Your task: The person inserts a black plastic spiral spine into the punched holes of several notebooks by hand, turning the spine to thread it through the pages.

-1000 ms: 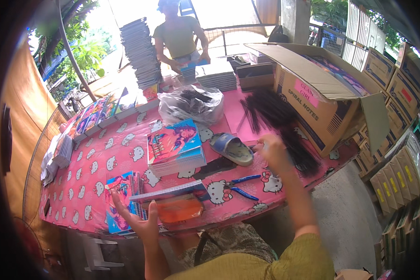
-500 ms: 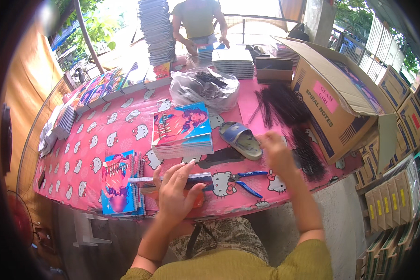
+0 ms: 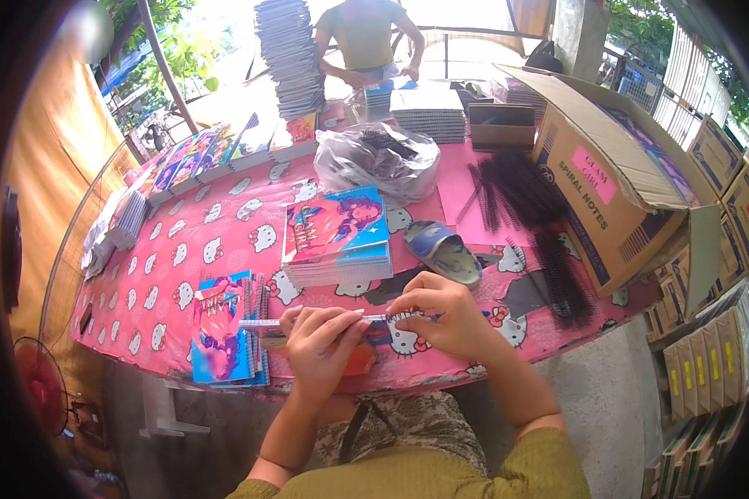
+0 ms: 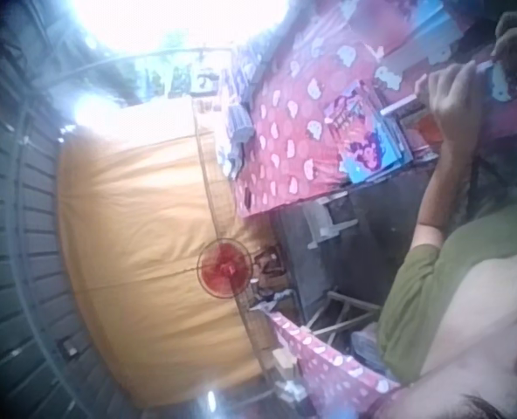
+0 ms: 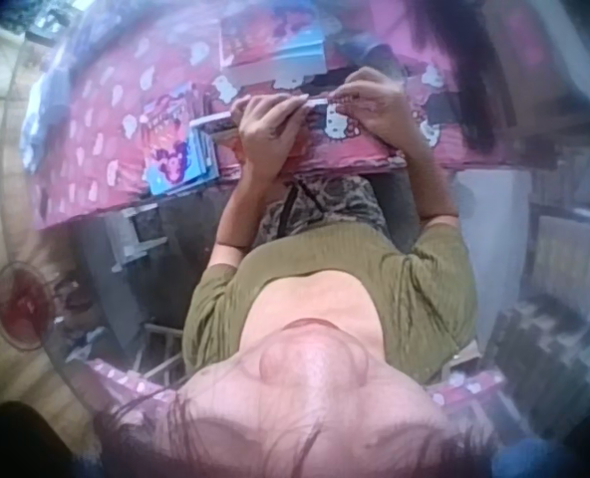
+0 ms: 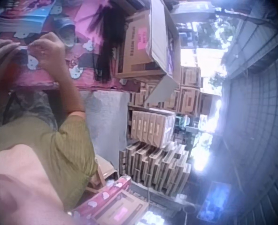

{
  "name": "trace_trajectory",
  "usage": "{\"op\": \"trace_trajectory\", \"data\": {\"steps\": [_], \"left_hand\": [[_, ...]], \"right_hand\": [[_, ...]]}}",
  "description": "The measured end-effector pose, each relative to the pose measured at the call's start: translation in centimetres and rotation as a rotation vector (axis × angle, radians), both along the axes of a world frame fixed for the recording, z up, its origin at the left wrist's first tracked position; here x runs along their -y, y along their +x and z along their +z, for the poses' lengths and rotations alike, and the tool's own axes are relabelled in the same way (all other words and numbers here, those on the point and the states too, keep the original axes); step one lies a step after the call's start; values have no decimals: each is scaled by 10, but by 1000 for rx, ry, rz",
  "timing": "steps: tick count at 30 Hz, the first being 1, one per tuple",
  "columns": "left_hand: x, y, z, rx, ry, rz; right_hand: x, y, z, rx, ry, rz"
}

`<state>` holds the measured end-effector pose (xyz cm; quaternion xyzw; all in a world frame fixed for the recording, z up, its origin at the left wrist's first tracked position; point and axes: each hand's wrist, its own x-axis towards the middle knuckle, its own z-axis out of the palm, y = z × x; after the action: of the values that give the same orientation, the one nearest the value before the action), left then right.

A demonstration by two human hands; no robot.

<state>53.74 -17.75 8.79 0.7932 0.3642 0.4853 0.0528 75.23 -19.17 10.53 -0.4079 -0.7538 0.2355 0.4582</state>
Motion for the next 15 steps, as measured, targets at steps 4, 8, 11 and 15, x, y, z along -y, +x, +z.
{"op": "trace_trajectory", "data": {"steps": [4, 8, 11, 15], "left_hand": [[2, 2, -3, 19, -15, 42], [4, 4, 2, 8, -28, 76], [6, -2, 0, -64, -39, 64], [8, -7, -1, -85, -47, 16]], "right_hand": [[-3, 0, 7, -43, -424, 41], [2, -8, -2, 228, 135, -87], [10, -21, 4, 303, 197, -174], [9, -27, 2, 427, 184, -160]]}}
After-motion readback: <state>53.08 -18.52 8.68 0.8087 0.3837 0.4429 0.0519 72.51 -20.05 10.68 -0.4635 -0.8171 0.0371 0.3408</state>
